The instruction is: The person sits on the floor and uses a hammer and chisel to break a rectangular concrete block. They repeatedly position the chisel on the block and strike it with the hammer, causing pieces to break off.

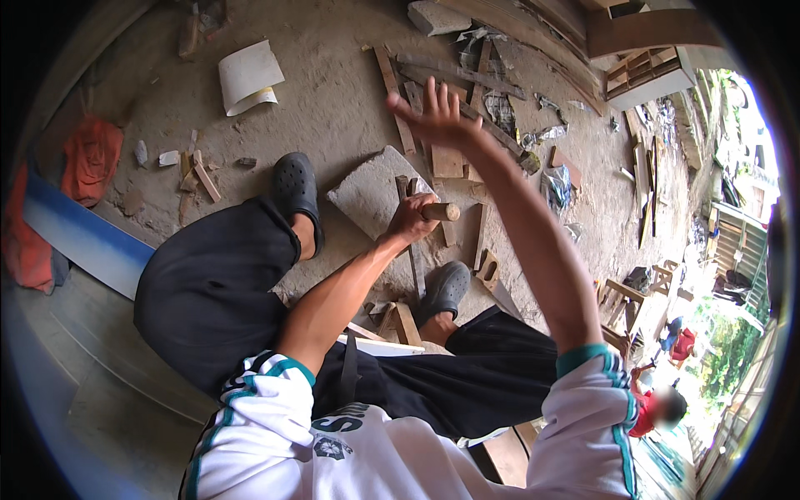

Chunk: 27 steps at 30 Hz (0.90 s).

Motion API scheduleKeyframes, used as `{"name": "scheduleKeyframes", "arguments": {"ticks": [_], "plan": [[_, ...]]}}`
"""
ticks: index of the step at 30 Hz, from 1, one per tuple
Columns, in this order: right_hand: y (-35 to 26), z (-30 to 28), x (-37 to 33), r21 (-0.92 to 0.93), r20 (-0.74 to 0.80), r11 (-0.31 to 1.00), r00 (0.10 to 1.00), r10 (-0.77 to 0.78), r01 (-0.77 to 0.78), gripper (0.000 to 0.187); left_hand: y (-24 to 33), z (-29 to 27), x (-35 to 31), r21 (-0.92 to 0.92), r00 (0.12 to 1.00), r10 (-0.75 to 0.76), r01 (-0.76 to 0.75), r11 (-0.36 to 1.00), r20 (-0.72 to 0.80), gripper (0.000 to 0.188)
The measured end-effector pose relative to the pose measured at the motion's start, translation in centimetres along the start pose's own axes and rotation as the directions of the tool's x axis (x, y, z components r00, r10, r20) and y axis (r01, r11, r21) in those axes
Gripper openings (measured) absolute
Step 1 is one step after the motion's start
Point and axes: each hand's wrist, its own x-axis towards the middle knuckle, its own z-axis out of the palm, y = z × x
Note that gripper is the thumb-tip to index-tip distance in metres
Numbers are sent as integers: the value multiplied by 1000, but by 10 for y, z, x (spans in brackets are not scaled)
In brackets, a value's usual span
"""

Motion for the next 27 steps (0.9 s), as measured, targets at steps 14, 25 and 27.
{"name": "scheduleKeyframes", "arguments": {"ticks": [14,25,27], "plan": [[-13,-46,-54,138,601,989,790,-120,46,108,7,1,-21,75,965,162,-150,986,-206,25],[-9,-56,-47,173,595,985,794,-125,25,107,4,6,-14,773,952,305,-183,608,-14,60],[-14,-38,-93,155,727,985,667,-166,76,108,8,5,-22,698,912,402,-234,677,-85,56]]}}
